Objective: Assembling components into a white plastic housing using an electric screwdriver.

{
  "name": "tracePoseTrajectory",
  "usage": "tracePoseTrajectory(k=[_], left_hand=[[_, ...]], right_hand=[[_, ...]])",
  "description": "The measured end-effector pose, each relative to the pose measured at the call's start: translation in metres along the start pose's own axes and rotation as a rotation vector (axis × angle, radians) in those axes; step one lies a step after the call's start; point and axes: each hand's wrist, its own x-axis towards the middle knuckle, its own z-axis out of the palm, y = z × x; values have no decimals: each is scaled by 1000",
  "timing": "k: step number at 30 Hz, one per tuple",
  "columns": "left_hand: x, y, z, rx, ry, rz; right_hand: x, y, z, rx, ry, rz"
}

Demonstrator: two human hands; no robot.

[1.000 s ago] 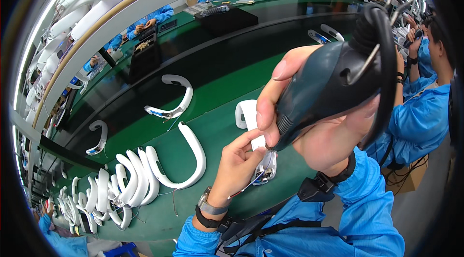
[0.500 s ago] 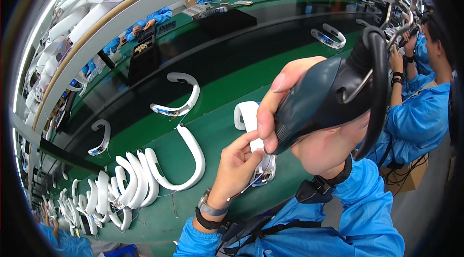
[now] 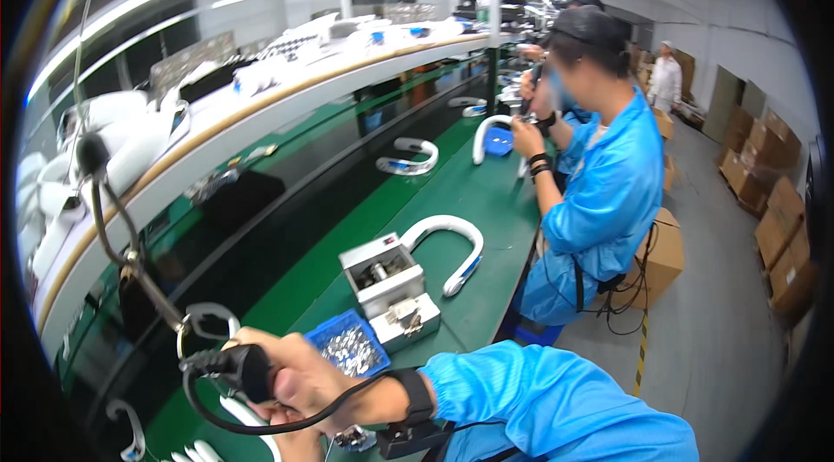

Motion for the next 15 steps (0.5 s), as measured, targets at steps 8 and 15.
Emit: tracePoseTrajectory(k=[8,15], left_hand=[[9,10,14,45,-84,-52],[8,22,19,-58,-105,-121]], right_hand=[[9,-5,0,49,-73,-104],[-4,-20,-42,-54,97,-95]])
